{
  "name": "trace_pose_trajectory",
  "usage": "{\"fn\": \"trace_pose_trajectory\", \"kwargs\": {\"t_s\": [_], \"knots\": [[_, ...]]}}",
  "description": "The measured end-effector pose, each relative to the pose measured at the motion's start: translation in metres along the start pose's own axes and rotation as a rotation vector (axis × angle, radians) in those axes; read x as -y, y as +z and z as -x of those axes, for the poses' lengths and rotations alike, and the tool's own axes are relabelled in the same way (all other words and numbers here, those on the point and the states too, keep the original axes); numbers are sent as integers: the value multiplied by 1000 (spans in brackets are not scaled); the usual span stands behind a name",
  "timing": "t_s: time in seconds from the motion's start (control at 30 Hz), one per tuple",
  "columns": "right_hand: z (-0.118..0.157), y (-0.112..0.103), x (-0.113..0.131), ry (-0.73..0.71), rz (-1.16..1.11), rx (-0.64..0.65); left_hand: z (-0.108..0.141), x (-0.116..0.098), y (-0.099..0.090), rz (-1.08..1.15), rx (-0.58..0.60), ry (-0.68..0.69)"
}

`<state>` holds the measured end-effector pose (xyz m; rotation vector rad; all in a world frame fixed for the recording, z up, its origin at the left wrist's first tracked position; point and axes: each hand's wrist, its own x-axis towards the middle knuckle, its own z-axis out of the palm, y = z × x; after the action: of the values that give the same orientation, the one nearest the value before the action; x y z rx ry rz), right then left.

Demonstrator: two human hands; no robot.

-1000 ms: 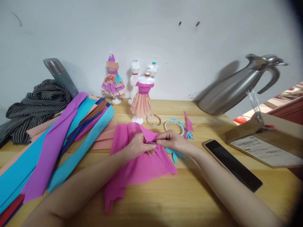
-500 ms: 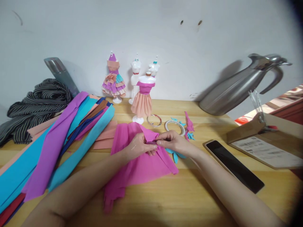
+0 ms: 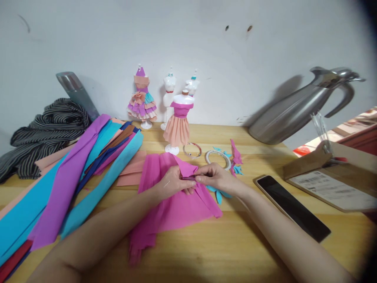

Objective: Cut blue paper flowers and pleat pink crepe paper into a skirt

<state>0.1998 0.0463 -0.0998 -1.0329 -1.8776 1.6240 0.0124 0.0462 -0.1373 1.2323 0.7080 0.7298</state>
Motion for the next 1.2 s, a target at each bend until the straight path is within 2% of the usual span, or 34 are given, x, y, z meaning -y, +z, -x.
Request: {"fn": "trace_pose_trajectory", "kwargs": {"t_s": [0.43, 0.7, 0.97, 1.1, 1.2], "knots": [[-1, 2, -4, 8, -21, -41, 0, -1, 2, -8, -24, -44], [8, -8, 9, 62, 17, -34, -2, 6, 0, 49, -31, -29], [4, 9, 1, 80, -46, -122, -2, 5, -1, 14, 12, -5], [14, -7, 11, 107, 32, -216, 0, 3, -5, 35, 53, 19], [28, -27, 25, 124, 184, -284, -1, 5, -6, 3, 20, 14]]}}
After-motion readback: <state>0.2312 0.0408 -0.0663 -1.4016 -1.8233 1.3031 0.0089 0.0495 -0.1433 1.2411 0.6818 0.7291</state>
